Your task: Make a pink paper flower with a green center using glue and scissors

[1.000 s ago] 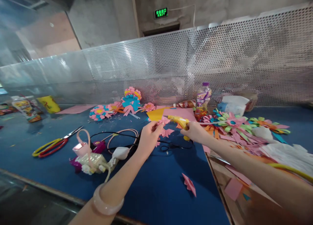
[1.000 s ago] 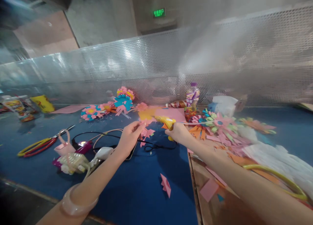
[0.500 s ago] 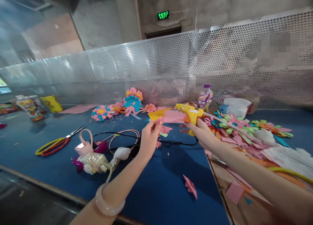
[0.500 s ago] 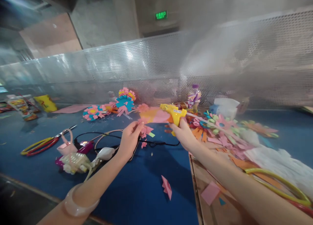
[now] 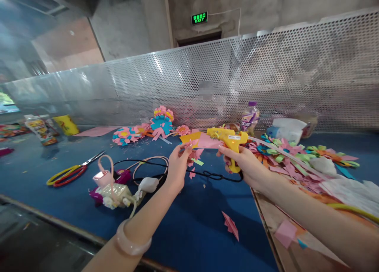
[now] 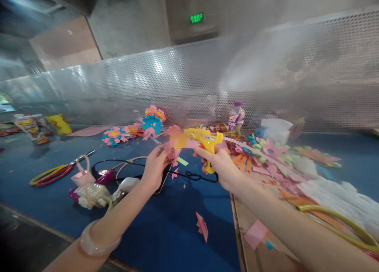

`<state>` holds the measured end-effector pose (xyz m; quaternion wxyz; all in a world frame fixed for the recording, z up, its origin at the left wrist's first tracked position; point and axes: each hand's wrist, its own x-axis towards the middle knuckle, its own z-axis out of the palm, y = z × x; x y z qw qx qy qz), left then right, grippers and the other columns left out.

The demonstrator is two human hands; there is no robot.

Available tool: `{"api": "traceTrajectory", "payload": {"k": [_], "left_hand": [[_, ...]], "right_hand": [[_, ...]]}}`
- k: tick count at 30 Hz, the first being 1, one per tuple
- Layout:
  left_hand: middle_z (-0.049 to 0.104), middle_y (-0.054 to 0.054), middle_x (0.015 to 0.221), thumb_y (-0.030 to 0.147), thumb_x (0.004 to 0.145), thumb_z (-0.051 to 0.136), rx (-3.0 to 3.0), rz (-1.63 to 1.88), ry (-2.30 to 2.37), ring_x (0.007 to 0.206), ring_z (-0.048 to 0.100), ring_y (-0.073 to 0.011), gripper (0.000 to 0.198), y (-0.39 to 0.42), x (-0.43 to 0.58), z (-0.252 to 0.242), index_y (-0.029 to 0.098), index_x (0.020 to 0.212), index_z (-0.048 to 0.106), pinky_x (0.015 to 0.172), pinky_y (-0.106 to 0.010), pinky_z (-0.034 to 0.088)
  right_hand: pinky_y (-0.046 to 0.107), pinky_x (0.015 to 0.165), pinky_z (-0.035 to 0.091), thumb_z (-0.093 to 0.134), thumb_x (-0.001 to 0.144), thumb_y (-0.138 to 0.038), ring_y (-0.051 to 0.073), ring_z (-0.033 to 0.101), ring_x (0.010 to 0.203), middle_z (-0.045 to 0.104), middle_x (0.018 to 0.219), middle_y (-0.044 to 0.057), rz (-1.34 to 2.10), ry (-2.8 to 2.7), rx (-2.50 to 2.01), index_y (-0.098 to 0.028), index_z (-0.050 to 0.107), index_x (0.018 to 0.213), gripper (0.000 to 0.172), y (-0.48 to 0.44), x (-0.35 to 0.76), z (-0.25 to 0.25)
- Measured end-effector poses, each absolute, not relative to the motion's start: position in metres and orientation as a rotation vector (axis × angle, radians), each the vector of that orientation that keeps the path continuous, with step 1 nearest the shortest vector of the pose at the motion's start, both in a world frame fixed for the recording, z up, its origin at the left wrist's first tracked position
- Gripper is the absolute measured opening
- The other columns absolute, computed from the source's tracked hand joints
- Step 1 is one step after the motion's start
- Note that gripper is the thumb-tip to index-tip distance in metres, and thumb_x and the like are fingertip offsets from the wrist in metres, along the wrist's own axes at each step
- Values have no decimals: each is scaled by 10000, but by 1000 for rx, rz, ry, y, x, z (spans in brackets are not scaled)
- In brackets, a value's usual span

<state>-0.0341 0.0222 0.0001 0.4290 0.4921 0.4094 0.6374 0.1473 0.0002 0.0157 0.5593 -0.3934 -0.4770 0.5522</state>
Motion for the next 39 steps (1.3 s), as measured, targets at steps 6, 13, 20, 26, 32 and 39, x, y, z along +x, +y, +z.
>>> {"api": "traceTrajectory", "payload": {"k": [6,13,20,26,32,39], "left_hand": [[583,26,641,367,700,673,1144,1607,853,569,531,-77,251,22,-34,4,166,831,599,574,-200,436],[609,6,758,323,694,694,1034,1610,725,602,558,-74,236,19,-35,12,173,849,600,597,-204,448],[600,15,745,324,707,677,1167,1594,679,600,551,-93,197,15,-33,12,191,825,590,643,-255,467],[623,5,760,295,728,660,1221,1654,687,665,579,-120,148,14,-33,14,187,808,597,710,-285,465],[616,11,739,295,702,679,1256,1696,726,672,596,-135,164,15,-34,15,186,806,614,725,-286,451],[601,25,731,296,699,683,1243,1700,752,657,563,-113,152,14,-33,15,191,790,620,703,-259,434]], "right_hand": [[200,323,325,644,701,-452,71,412,420,581,613,2,1211,-1245,-1069,-145,616,747,312,-5,143,16],[203,345,321,601,731,-469,79,420,380,483,474,-32,1062,-1361,-1149,-143,609,642,339,-9,142,12],[211,348,312,579,743,-476,85,410,379,458,460,-34,982,-1394,-1173,-148,601,613,354,-10,141,11],[220,354,334,567,744,-405,90,425,383,547,525,-5,936,-1388,-1216,-158,567,628,272,-9,143,6],[220,350,329,545,736,-348,86,421,374,543,534,-4,916,-1407,-1212,-165,534,607,224,-10,144,5],[212,358,315,534,743,-330,87,400,378,449,438,-31,853,-1438,-1236,-175,484,526,271,-11,143,6]]}}
